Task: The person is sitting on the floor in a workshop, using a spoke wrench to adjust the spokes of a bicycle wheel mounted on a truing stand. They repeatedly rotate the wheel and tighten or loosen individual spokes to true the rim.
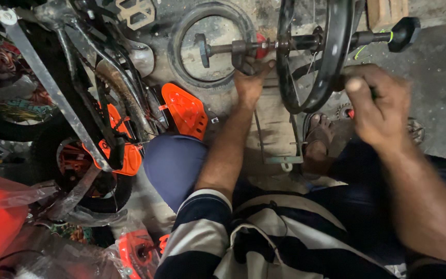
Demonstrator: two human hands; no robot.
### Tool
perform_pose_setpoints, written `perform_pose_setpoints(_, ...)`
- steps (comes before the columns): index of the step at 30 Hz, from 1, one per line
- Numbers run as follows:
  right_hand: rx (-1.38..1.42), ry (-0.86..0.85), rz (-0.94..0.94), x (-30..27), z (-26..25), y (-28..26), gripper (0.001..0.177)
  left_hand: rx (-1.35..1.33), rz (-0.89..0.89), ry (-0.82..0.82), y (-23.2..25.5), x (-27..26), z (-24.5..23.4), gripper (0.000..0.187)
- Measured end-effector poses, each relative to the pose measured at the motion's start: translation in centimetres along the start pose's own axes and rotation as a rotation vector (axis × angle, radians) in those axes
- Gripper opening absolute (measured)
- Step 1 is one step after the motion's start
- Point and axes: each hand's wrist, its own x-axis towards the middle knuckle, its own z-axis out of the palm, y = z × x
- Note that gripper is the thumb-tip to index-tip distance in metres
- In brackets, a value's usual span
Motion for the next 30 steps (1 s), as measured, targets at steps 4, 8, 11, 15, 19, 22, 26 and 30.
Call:
perform_pose_setpoints(4,-0.179,-0.119,0.087,-0.5,0.2,-0.6,0.026,-0.035,-0.028,0.024,-0.4,0.0,0.0,0.046)
perform_pose_setpoints(8,-0.582,-0.579,0.248,-2.6,2.5,1.4,0.029,-0.123,0.037,-0.052,0.7,0.0,0.4,0.051)
perform_pose_setpoints(11,-0.718,-0.688,0.278,-3.7,4.0,4.6,0.033,-0.203,0.050,-0.099,1.4,-0.2,0.4,0.060)
perform_pose_setpoints(15,-0.804,-0.617,0.310,-3.6,3.2,7.2,0.034,-0.364,0.015,-0.167,2.0,0.2,0.6,0.066)
perform_pose_setpoints(19,-0.744,-0.605,0.397,-2.9,2.5,6.4,0.033,-0.168,0.058,-0.133,2.1,0.1,0.7,0.063)
perform_pose_setpoints(22,-0.680,-0.514,0.318,-1.8,2.0,5.0,0.030,-0.087,0.056,-0.121,2.1,0.0,0.4,0.060)
perform_pose_setpoints(26,-0.501,-0.366,0.347,-0.7,1.0,3.5,0.033,-0.162,0.038,-0.131,1.9,0.0,0.3,0.058)
perform_pose_setpoints(30,-0.549,-0.398,0.466,-1.0,1.0,5.0,0.033,-0.234,0.039,-0.086,1.2,0.0,0.5,0.056)
